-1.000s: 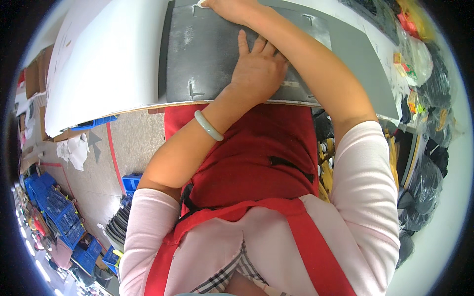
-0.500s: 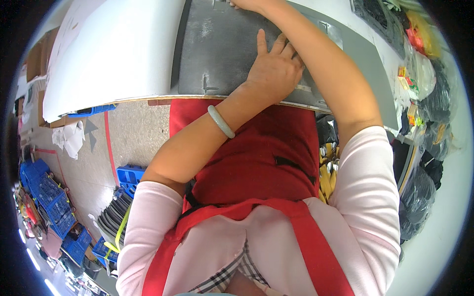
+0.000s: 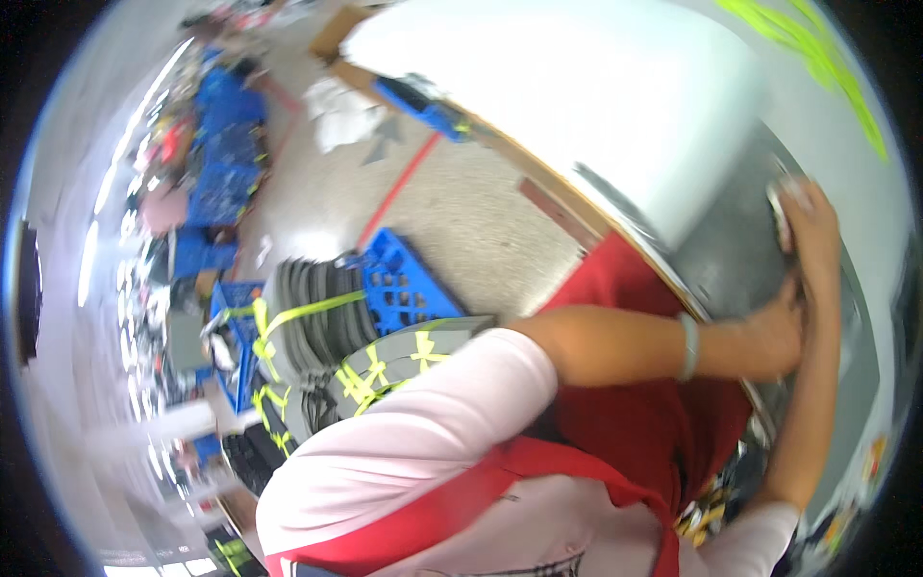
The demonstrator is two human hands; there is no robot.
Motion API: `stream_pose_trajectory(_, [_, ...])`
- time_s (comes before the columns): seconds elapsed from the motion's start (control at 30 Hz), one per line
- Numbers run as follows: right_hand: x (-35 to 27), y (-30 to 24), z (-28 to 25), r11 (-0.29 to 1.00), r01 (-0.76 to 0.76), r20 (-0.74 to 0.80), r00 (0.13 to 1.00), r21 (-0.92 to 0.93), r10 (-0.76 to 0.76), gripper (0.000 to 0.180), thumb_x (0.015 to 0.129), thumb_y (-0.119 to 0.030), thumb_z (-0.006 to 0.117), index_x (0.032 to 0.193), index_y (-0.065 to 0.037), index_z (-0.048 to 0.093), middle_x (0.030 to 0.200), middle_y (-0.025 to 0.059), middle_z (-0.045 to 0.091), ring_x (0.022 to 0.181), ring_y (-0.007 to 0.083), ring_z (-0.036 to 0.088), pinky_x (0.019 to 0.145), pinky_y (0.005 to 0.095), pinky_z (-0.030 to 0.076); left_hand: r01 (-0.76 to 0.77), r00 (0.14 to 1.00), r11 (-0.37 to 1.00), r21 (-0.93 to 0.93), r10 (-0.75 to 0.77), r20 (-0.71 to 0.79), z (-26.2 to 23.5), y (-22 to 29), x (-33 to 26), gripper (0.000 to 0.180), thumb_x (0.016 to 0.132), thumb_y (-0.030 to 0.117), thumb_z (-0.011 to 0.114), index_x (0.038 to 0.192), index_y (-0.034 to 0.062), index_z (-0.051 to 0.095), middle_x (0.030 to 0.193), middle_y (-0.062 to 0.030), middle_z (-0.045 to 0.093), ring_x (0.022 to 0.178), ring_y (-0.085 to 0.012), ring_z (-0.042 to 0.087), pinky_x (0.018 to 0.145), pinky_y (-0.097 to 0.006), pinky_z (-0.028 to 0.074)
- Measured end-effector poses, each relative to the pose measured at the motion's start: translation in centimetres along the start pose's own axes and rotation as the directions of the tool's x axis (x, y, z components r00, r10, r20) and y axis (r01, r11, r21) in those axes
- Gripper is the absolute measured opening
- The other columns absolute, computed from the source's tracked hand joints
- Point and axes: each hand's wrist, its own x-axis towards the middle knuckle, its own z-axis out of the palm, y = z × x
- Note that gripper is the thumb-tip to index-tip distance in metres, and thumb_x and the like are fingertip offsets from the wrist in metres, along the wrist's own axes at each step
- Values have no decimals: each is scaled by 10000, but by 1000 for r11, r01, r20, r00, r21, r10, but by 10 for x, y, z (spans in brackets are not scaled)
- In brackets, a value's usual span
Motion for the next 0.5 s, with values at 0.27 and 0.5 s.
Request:
stream_pose_trajectory(0.27, [-80,-39,50,991,-108,266,960,80,83,110,971,-139,633,1055,-69,637,693,-16,568,531,50,492,477,211,392,32,972,994,102,-55,227,28,-10,-22,406,821,260,618,1179,95,716,1288,-169,611,1252,-380,486,1109,-619,276])
stream_pose_trajectory(0.5, [-91,-78,55,944,-29,130,989,-328,76,193,951,-270,641,998,-83,642,690,14,593,544,93,505,515,291,388,-28,989,983,-179,53,139,24,-33,-49,439,897,234,565,1297,65,627,1440,-190,550,1368,-349,493,1190,-489,330])
